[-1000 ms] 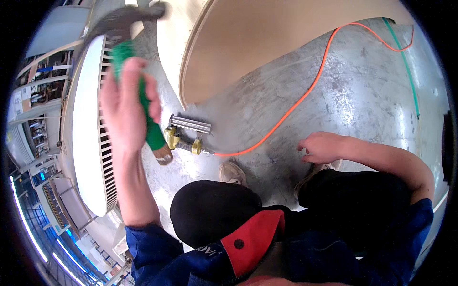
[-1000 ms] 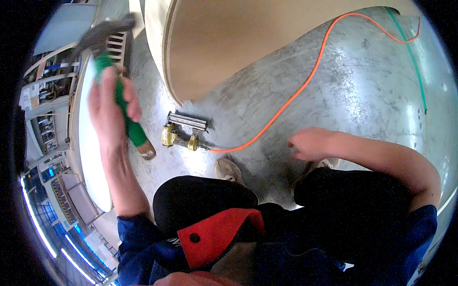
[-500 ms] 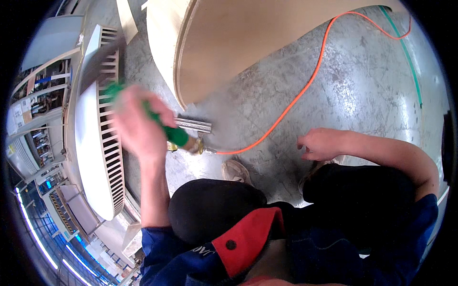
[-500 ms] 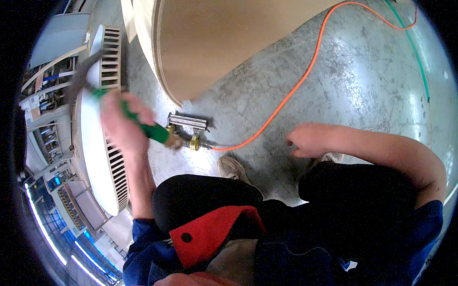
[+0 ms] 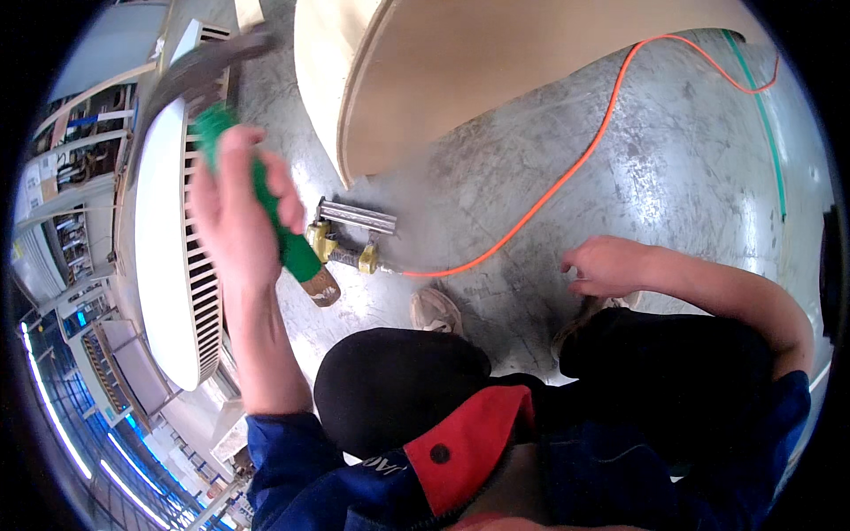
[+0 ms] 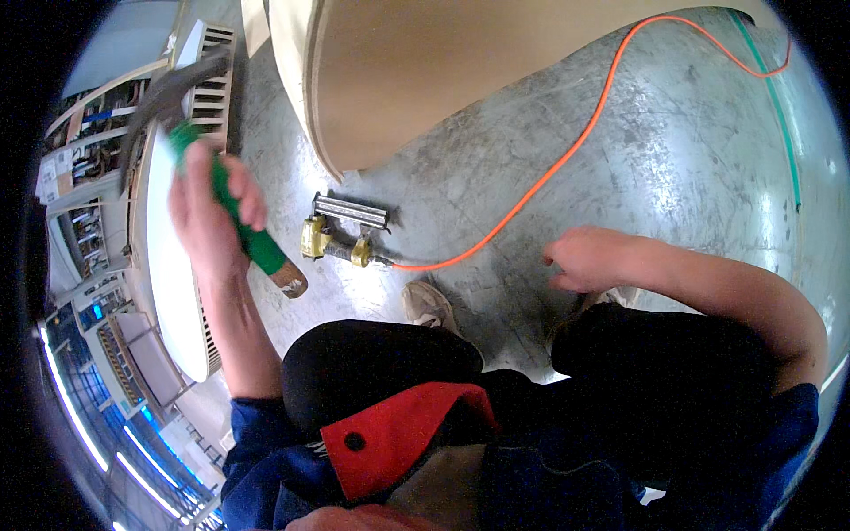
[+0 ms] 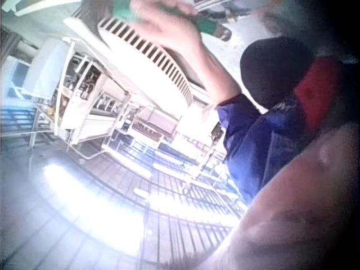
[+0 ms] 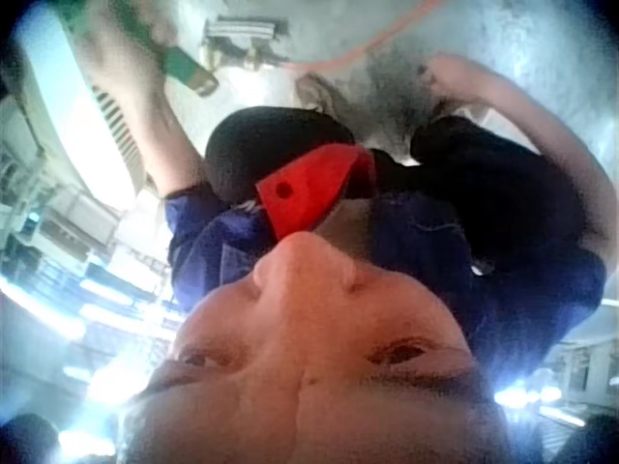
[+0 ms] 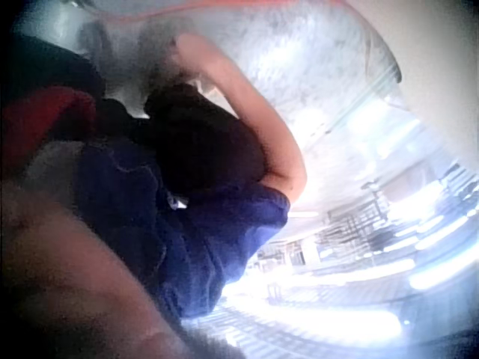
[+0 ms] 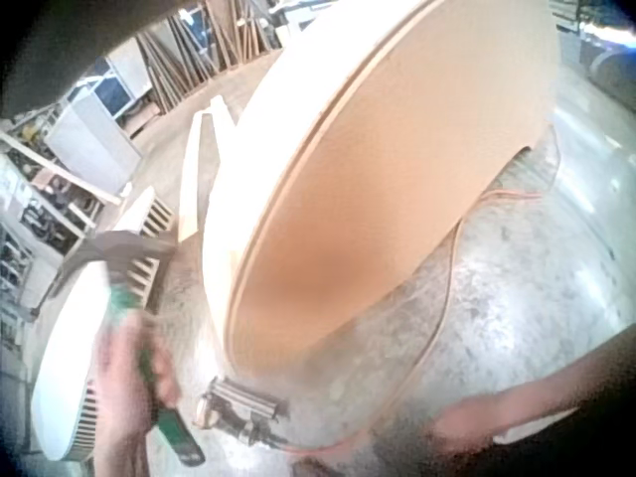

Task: The person uses a pneumatic nail gun to attach a curved wooden veneer to a larger wooden structure. They frequently switch to a hammer to tap the veneer into place and adjust the fit. The person works on the floor, kneeling and repositioning the tools as needed.

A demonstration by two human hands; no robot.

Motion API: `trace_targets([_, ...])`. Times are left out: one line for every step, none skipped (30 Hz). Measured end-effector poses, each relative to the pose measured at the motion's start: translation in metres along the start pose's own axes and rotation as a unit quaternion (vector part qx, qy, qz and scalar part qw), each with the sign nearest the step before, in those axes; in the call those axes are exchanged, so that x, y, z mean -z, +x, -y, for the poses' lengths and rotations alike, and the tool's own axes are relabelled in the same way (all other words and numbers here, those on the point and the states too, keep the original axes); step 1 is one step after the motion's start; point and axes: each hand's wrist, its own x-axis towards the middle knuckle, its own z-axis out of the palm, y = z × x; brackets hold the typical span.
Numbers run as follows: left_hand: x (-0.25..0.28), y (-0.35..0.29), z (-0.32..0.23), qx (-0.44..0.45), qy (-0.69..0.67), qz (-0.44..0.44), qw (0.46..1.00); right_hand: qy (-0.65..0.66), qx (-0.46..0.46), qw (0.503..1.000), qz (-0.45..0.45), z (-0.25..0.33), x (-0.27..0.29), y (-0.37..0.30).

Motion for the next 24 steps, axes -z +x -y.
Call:
trace_targets([0.0,-0.005,0.0,-0.047,-0.077,-0.043,0.995,0.003,0.003,1.0,-0.003,0.001,-0.002,-0.001])
trace_targets([-0.002,-0.01,0.005,-0.075,-0.137,-0.069,0.985,0.006,0.014,1.0,0.004,0.005,-0.002,0.004])
trace_targets([-0.009,-0.015,0.02,-0.106,-0.206,-0.093,0.968,0.004,0.015,1.0,0.009,0.007,-0.001,0.004])
trace_targets([-0.012,-0.015,0.036,-0.075,-0.024,-0.087,0.993,0.003,0.016,1.0,0.014,0.008,0.001,0.004])
trace_targets([-0.026,-0.016,0.034,0.042,-0.035,0.029,0.998,0.006,0.003,1.0,0.012,0.007,0.001,0.002])
trace_targets([-0.017,-0.011,0.025,0.049,-0.011,0.039,0.998,0.007,-0.002,1.0,0.01,0.004,0.001,0.001])
trace_targets([-0.006,-0.005,0.016,0.056,0.012,0.049,0.997,0.008,-0.007,1.0,0.009,0.001,0.002,0.001])
trace_targets([-0.001,-0.004,0.012,0.026,0.035,0.019,0.999,-0.002,-0.008,1.0,0.009,0.003,0.001,0.002])
trace_targets([0.007,-0.006,0.01,-0.008,-0.008,-0.01,1.0,-0.013,-0.008,1.0,0.008,0.004,0.0,0.002])
trace_targets([0.008,-0.011,0.012,-0.035,-0.091,-0.046,0.994,-0.022,-0.009,1.0,0.008,0.006,-0.001,0.003])
trace_targets([0.013,-0.015,0.009,-0.068,-0.166,-0.086,0.98,-0.013,-0.005,1.0,0.022,0.012,0.0,0.006])
trace_targets([0.009,-0.017,0.025,-0.102,-0.209,-0.098,0.968,-0.007,-0.011,0.999,0.031,0.015,0.003,0.006])
trace_targets([0.0,-0.02,0.046,-0.093,-0.124,-0.111,0.982,0.0,-0.016,0.999,0.041,0.018,0.006,0.006])
trace_targets([-0.015,-0.024,0.047,-0.02,-0.083,-0.046,0.995,0.001,-0.019,0.999,0.038,0.015,0.005,0.005])
trace_targets([-0.024,-0.026,0.047,0.054,-0.04,0.019,0.998,0.003,-0.022,0.999,0.037,0.011,0.004,0.005])
trace_targets([-0.011,-0.014,0.032,0.076,0.013,0.038,0.996,0.004,-0.025,0.999,0.035,0.008,0.004,0.004])
trace_targets([-0.006,-0.011,0.022,0.054,0.02,0.043,0.997,-0.006,-0.023,0.999,0.03,0.007,0.003,0.004])
trace_targets([0.001,-0.011,0.021,0.031,-0.012,0.005,0.999,-0.016,-0.022,0.999,0.025,0.006,0.001,0.004])
trace_targets([0.006,-0.013,0.02,0.007,-0.044,-0.033,0.998,-0.026,-0.02,0.999,0.019,0.005,0.0,0.003])
trace_targets([0.011,-0.015,0.017,-0.038,-0.145,-0.075,0.986,-0.015,-0.014,1.0,0.024,0.008,0.001,0.005])
trace_targets([0.01,-0.018,0.024,-0.074,-0.218,-0.105,0.968,-0.003,-0.007,1.0,0.029,0.011,0.001,0.006])
trace_targets([0.006,-0.021,0.039,-0.058,-0.105,-0.1,0.988,0.009,-0.001,0.999,0.033,0.013,0.002,0.008])
trace_targets([-0.006,-0.023,0.046,-0.04,0.007,-0.097,0.994,0.001,-0.004,0.999,0.033,0.014,0.004,0.008])
trace_targets([-0.016,-0.025,0.046,0.077,-0.046,0.021,0.996,-0.008,-0.007,0.999,0.032,0.014,0.007,0.007])
